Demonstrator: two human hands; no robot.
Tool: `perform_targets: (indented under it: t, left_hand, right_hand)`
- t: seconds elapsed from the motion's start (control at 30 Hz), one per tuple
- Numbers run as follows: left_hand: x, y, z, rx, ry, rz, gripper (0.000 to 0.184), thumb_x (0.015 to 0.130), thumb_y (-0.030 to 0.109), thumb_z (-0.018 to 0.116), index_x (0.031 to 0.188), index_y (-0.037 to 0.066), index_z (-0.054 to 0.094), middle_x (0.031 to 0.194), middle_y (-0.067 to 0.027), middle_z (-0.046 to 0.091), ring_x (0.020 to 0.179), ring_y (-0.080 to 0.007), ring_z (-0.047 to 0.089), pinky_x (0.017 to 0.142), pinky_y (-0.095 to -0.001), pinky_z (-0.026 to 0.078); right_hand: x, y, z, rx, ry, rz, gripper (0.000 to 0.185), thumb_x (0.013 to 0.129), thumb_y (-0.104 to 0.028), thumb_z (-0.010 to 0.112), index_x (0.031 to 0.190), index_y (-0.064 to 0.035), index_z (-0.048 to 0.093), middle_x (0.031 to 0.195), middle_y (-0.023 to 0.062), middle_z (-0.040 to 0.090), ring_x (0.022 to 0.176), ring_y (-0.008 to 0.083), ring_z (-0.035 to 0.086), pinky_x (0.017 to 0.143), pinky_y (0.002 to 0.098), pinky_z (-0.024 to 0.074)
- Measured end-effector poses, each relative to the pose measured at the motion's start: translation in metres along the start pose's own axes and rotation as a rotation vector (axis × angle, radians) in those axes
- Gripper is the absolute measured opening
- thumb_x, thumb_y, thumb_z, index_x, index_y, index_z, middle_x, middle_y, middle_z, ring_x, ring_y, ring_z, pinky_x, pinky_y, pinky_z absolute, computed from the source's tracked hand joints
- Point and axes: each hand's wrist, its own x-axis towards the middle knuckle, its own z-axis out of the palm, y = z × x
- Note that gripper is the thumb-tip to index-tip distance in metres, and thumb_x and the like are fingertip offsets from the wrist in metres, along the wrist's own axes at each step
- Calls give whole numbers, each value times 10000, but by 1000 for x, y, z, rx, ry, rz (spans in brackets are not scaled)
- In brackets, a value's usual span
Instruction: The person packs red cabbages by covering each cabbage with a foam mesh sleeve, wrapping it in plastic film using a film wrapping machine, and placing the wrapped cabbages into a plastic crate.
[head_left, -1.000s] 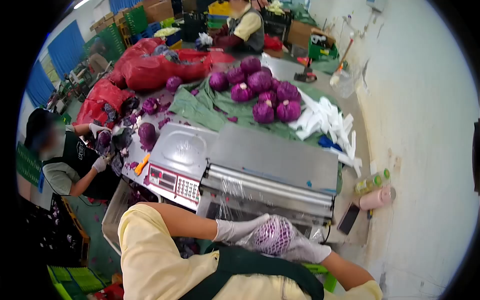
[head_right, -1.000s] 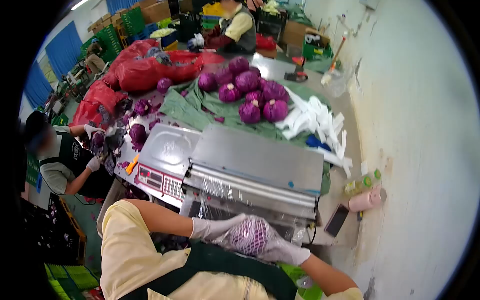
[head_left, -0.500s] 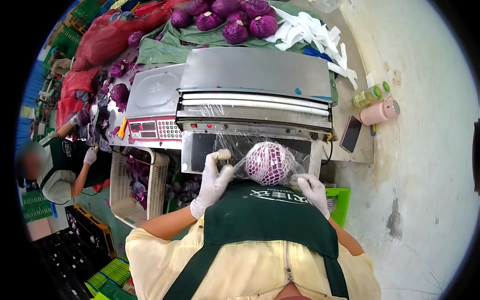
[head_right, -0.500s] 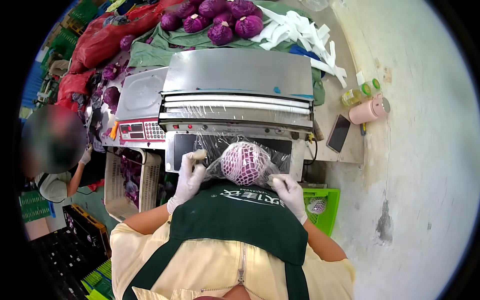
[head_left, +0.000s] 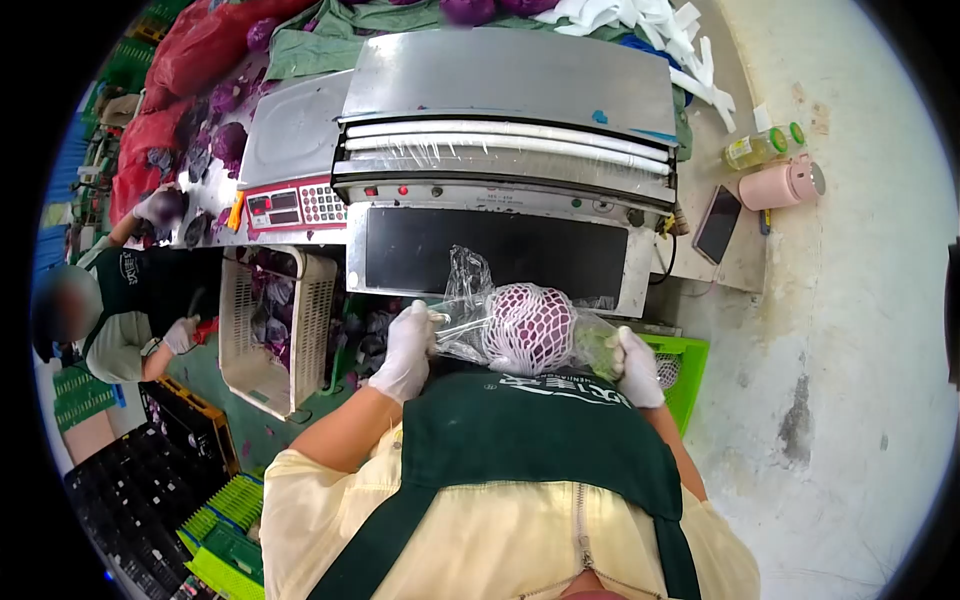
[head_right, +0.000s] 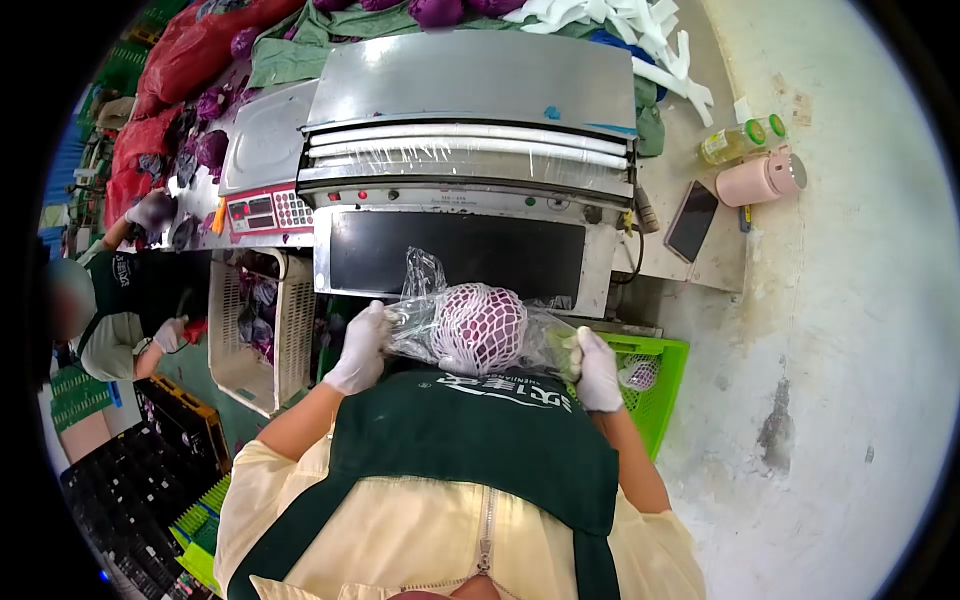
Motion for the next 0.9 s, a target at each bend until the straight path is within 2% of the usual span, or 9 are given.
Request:
perform_targets:
  t: [0.1,0.17,0.23,0.4,0.53,0.63,0.7,0.83,0.9]
  left_hand:
    - [79,-75,1,115,-242,66,269,995,228,421,920,47,605,747,-47,611,628,-129,571,542,-273,458]
    - [82,-69,35,699,-567,389,236,979,124,446,1123,52,618,1091,-70,663,966,-194,628,880,-344,503]
    - [81,-68,58,-88,-749,-370,312,995,138,418,1265,50,548,1265,-87,598,1089,-206,587,994,-335,448]
    - [66,-57,46,-299,-1440,53,370,1023,187,362,1350,49,467,1366,-85,507,1216,-197,490,1078,-333,366]
    - [15,3,37,202,-991,547,86,958,85,513,900,56,569,876,-20,593,805,-108,557,742,-255,461]
    - [-5,49,10,-108,-883,113,333,971,323,479,867,19,567,779,-25,582,702,-102,563,658,-239,477]
    - [-40,107,-11,-142,-798,-299,683,971,601,315,983,-15,611,903,-84,646,829,-143,630,799,-283,520]
    - [-30,87,-53,64,-805,30,818,954,655,221,1034,-54,622,973,-115,660,880,-193,641,870,-317,504]
    - [-20,82,-62,183,-791,338,772,987,598,241,921,-48,660,927,-113,667,858,-184,637,827,-305,497]
  right_hand:
    - [48,39,23,-367,-47,-180,228,952,-259,546,912,-39,593,639,3,544,488,126,484,446,277,396]
    - [112,83,32,-1413,-279,-1002,176,915,-172,570,996,-20,602,871,70,643,767,205,613,698,335,511]
    - [95,79,60,-864,-399,-768,211,893,-125,564,1071,-14,592,1025,107,630,945,221,588,854,332,471]
    - [47,51,97,-608,-394,-716,207,882,-149,561,1055,-37,584,1024,123,635,980,234,600,875,329,456]
    - [-25,-21,164,-686,-86,-1098,137,909,-204,572,858,-78,585,741,67,632,657,237,628,588,343,484]
    - [-46,-37,196,-1018,188,-1578,201,930,-263,568,802,-108,562,656,57,592,520,239,585,443,339,447]
    - [-67,-36,213,-1110,263,-1485,174,914,-253,581,788,-137,551,667,52,603,525,259,588,450,357,451]
    - [-76,-26,242,-615,65,-1149,203,949,-183,549,825,-42,627,706,80,628,602,189,611,573,283,477]
    - [-55,-10,241,-281,-409,-688,243,975,-165,530,837,9,626,834,43,645,764,97,582,710,253,482]
